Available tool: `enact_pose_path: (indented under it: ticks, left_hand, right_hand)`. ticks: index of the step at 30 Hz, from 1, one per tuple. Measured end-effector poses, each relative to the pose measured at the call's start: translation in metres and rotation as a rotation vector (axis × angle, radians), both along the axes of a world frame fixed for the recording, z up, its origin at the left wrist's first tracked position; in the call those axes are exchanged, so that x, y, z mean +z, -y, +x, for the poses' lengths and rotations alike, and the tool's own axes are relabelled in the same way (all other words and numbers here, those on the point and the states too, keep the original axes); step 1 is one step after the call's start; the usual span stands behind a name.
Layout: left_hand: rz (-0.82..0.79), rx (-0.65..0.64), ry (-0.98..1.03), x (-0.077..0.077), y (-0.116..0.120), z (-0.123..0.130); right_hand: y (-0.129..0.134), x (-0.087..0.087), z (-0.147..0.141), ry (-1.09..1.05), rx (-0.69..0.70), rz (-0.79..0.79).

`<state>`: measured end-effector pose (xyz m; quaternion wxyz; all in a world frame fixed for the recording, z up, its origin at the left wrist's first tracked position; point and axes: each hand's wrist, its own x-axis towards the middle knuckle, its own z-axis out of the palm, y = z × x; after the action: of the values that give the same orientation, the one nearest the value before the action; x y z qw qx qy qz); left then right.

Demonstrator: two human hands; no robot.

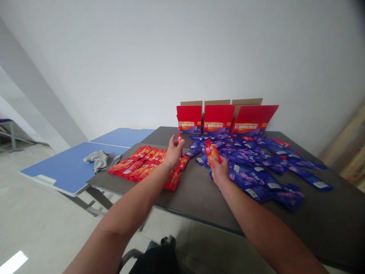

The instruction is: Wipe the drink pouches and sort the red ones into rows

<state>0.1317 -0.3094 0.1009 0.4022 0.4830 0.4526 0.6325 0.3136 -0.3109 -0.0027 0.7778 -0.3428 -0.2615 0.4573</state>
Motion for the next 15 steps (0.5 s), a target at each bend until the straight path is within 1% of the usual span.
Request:
enact_pose_path:
  ticks: [2, 4, 6, 7, 10, 12, 15]
  left_hand:
    - [0.038, -0.052, -0.130, 0.010, -0.006, -0.028]
    - [0.070, -0.148, -0.293, 0.021, -0.012, -0.056]
    - [0.059, -0.236, -0.459, 0.032, -0.016, -0.082]
    - [0.048, -0.241, -0.522, 0.036, -0.017, -0.094]
    - [-0.050, -0.141, -0.708, 0.046, -0.022, -0.125]
    - [-0.180, -0.088, -0.881, 0.049, -0.026, -0.142]
    - [-0.402, -0.017, -1.199, 0.048, -0.029, -0.166]
  right_hand:
    - [-0.001, -0.001, 0.000, 0.000, 0.003, -0.001]
    - [-0.001, -0.001, 0.000, -0.005, -0.003, -0.008]
    - [-0.002, -0.001, 0.000, -0.006, -0.010, -0.013]
    - [-0.002, -0.001, -0.001, -0.006, -0.013, -0.015]
    - [-0.001, 0.001, -0.001, -0.004, -0.013, -0.021]
    - [0.000, 0.002, -0.001, -0.005, -0.012, -0.024]
    - [0.000, 0.001, -0.001, 0.004, -0.015, -0.017]
